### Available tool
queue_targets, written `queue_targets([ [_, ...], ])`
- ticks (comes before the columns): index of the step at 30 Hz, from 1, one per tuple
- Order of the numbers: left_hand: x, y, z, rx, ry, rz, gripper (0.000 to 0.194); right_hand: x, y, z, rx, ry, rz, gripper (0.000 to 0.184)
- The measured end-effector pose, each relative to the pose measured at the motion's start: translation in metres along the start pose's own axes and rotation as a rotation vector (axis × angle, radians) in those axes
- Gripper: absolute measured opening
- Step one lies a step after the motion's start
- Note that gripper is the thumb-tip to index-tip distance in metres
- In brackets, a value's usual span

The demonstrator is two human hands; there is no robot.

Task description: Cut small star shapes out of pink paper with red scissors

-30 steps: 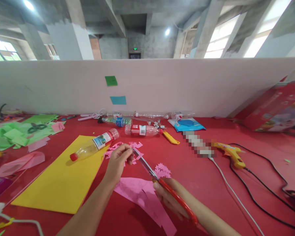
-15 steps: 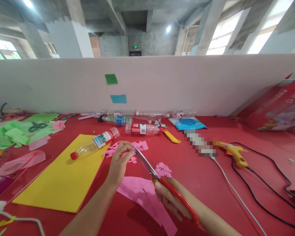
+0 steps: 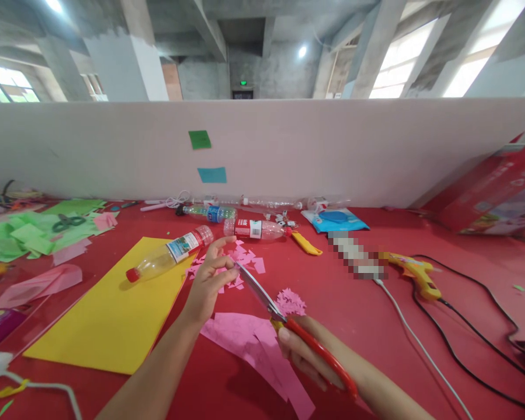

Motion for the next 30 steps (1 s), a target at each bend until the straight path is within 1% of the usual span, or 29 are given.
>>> queue_targets([
  [5,0.0005,0.0003,0.0014,-0.006,0.003,0.022,0.025,0.0001,-0.0037,0.0041,0.023,-0.002,0.006,0.069],
  [8,0.0004,0.0006,0.0027,-0.006,-0.010,0.044,0.026,-0.0012,-0.0043,0.0064,0.025,-0.020,0.001,0.067],
  [13,-0.0012,-0.0003,0.0023,0.031,0.014,-0.012,0.023,-0.0015,-0.0036,0.0051,0.064,-0.018,0.052,0.055],
  [15,-0.0013,-0.0008,0.0012,0.054,0.054,-0.020,0.023,-0.0016,-0.0037,0.0048,0.085,-0.022,0.048,0.052],
  [21,-0.0021,-0.0021,-0.0029,0.164,0.146,-0.046,0.021,-0.0029,-0.0036,0.0054,0.088,0.000,0.034,0.052],
  [26,-0.0036,-0.0021,-0.0026,0.152,0.181,-0.043,0.021,-0.0065,-0.0018,0.0004,0.081,0.011,0.031,0.044],
  [30,-0.0046,-0.0013,-0.0047,0.151,0.207,-0.047,0.021,-0.0046,-0.0051,-0.0025,0.163,0.102,0.079,0.045],
])
Point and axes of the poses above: each hand's wrist, its own y-axis away from the middle knuckle, its own x-axis out of the back of the hand, z = x × y, the point moved 3 cm from there along -y, towards the middle knuckle, and after that the axes turned 1 degree about z, right-handed, at the moved point
